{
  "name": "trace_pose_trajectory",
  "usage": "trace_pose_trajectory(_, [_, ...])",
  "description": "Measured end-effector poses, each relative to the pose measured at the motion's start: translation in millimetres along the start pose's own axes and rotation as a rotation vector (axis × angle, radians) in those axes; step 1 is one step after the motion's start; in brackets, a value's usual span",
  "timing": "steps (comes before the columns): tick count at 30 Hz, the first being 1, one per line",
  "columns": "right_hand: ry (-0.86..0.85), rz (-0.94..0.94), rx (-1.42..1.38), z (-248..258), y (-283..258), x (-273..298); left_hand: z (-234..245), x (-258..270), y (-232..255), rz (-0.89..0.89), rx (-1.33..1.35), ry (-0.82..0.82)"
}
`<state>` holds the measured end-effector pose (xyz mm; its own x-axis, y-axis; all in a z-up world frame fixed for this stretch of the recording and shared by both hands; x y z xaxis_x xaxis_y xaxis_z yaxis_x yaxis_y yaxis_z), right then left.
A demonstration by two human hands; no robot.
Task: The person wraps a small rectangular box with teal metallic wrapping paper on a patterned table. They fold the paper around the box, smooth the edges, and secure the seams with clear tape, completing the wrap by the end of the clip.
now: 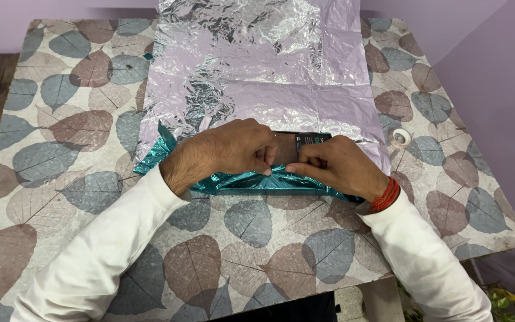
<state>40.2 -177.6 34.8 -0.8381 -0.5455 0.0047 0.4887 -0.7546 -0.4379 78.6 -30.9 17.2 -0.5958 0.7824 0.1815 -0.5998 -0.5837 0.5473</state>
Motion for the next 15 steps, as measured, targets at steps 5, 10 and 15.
trace_pose_trajectory(5, [0.08,0.185,-0.047,7.1,-15.4,3.8,-5.9,-0.1,-5.4,0.03,0.006,0.0])
trace_pose_trajectory(10, [0.061,0.145,-0.088,7.9,-13.8,2.0,9.9,7.4,9.2,-0.153,0.02,0.216])
trace_pose_trajectory(15, [0.026,0.071,-0.114,3.8,-8.4,-2.6,11.4,7.3,-2.3,0.097,0.068,0.069])
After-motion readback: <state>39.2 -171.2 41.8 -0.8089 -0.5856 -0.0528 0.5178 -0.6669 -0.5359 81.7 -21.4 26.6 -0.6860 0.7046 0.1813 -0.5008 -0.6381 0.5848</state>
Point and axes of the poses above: each hand's wrist, its own x-axis away from the middle knuckle, its own z-axis out of the back of the hand, y = z × x, the point moved 7 cm from there along -x, towards the middle knuckle, and after that the axes turned 3 degrees about z, right-handed, at the moved point
